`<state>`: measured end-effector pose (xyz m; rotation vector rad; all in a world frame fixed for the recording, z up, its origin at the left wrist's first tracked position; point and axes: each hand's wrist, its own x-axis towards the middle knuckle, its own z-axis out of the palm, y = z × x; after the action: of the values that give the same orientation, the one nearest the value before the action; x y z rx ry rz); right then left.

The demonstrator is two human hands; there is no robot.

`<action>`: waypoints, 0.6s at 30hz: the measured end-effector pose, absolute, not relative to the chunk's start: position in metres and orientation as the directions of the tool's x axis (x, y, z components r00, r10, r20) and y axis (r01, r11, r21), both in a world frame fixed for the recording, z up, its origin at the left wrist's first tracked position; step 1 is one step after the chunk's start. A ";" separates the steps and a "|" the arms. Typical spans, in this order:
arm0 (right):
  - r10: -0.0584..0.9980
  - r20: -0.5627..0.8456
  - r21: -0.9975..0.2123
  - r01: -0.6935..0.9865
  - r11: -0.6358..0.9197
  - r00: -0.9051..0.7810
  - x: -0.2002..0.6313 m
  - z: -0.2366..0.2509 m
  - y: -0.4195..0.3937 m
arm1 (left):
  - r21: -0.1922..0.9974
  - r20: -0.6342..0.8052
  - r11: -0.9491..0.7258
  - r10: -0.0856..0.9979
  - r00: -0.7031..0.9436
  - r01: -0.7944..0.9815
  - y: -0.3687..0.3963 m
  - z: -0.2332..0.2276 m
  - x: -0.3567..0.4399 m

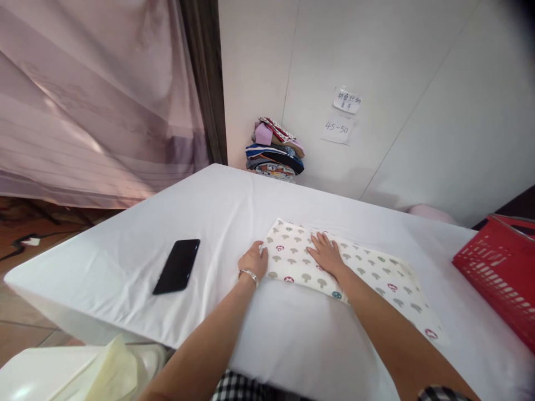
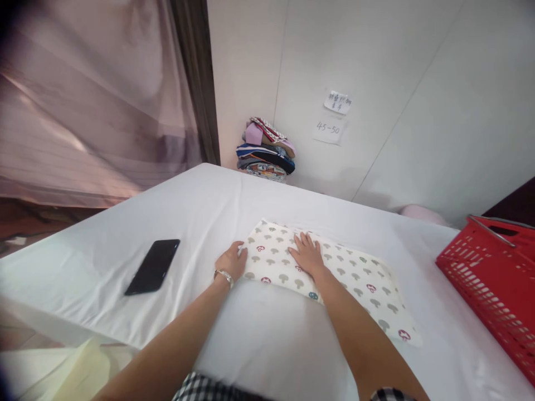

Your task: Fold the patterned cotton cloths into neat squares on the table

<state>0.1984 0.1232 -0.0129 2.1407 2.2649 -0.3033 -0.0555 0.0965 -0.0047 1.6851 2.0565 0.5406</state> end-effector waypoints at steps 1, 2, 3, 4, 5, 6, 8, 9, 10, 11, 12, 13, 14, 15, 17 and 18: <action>0.989 -0.135 -0.141 0.989 0.040 -0.059 0.199 -0.011 0.125 | 0.554 -0.077 0.184 0.982 -0.171 0.812 0.096 -0.004 -0.056; 0.992 -0.118 -0.145 0.989 0.036 -0.053 0.199 -0.010 0.127 | 0.562 -0.076 0.182 0.983 -0.169 0.807 0.096 -0.004 -0.056; 0.994 -0.094 -0.146 0.989 0.033 -0.047 0.200 -0.008 0.130 | 0.568 -0.075 0.180 0.983 -0.167 0.803 0.096 -0.005 -0.056; 0.997 -0.067 -0.143 0.989 0.032 -0.042 0.201 -0.006 0.134 | 0.572 -0.075 0.178 0.983 -0.165 0.801 0.096 -0.005 -0.056; 0.998 -0.044 -0.136 0.990 0.034 -0.040 0.203 -0.005 0.138 | 0.573 -0.074 0.175 0.984 -0.162 0.801 0.097 -0.005 -0.057; 0.999 -0.032 -0.130 0.991 0.039 -0.043 0.205 -0.003 0.143 | 0.572 -0.073 0.173 0.984 -0.161 0.802 0.097 -0.006 -0.057; 0.997 -0.046 -0.128 0.990 0.058 -0.064 0.210 0.001 0.155 | 0.568 -0.074 0.170 0.985 -0.156 0.805 0.097 -0.007 -0.058; 0.995 -0.065 -0.132 0.989 0.072 -0.081 0.213 0.002 0.161 | 0.566 -0.076 0.169 0.985 -0.152 0.807 0.098 -0.007 -0.058; 0.992 -0.082 -0.137 0.987 0.087 -0.099 0.215 0.004 0.168 | 0.564 -0.081 0.168 0.986 -0.149 0.808 0.098 -0.007 -0.058; 0.989 -0.100 -0.141 0.985 0.099 -0.113 0.218 0.006 0.174 | 0.563 -0.086 0.167 0.986 -0.143 0.810 0.098 -0.007 -0.058; 0.986 -0.116 -0.145 0.984 0.105 -0.122 0.220 0.007 0.179 | 0.560 -0.091 0.165 0.986 -0.138 0.812 0.099 -0.007 -0.058; 0.983 -0.130 -0.151 0.983 0.106 -0.126 0.222 0.008 0.185 | 0.558 -0.093 0.162 0.987 -0.133 0.814 0.099 -0.006 -0.058; 0.982 -0.140 -0.157 0.982 0.105 -0.127 0.224 0.010 0.189 | 0.556 -0.093 0.159 0.987 -0.128 0.816 0.099 -0.006 -0.058; 0.981 -0.147 -0.165 0.981 0.100 -0.125 0.226 0.011 0.193 | 0.554 -0.093 0.156 0.988 -0.125 0.818 0.099 -0.006 -0.058; 0.981 -0.155 -0.186 0.979 0.085 -0.114 0.229 0.013 0.199 | 0.551 -0.093 0.155 0.988 -0.125 0.820 0.099 -0.006 -0.058; 0.983 -0.151 -0.199 0.977 0.077 -0.109 0.230 0.013 0.200 | 0.551 -0.094 0.157 0.988 -0.125 0.820 0.099 -0.006 -0.058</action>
<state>0.2305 0.2002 0.0130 2.1121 2.3221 -0.3975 -0.0578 0.0986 -0.0058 1.7154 2.0042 0.5153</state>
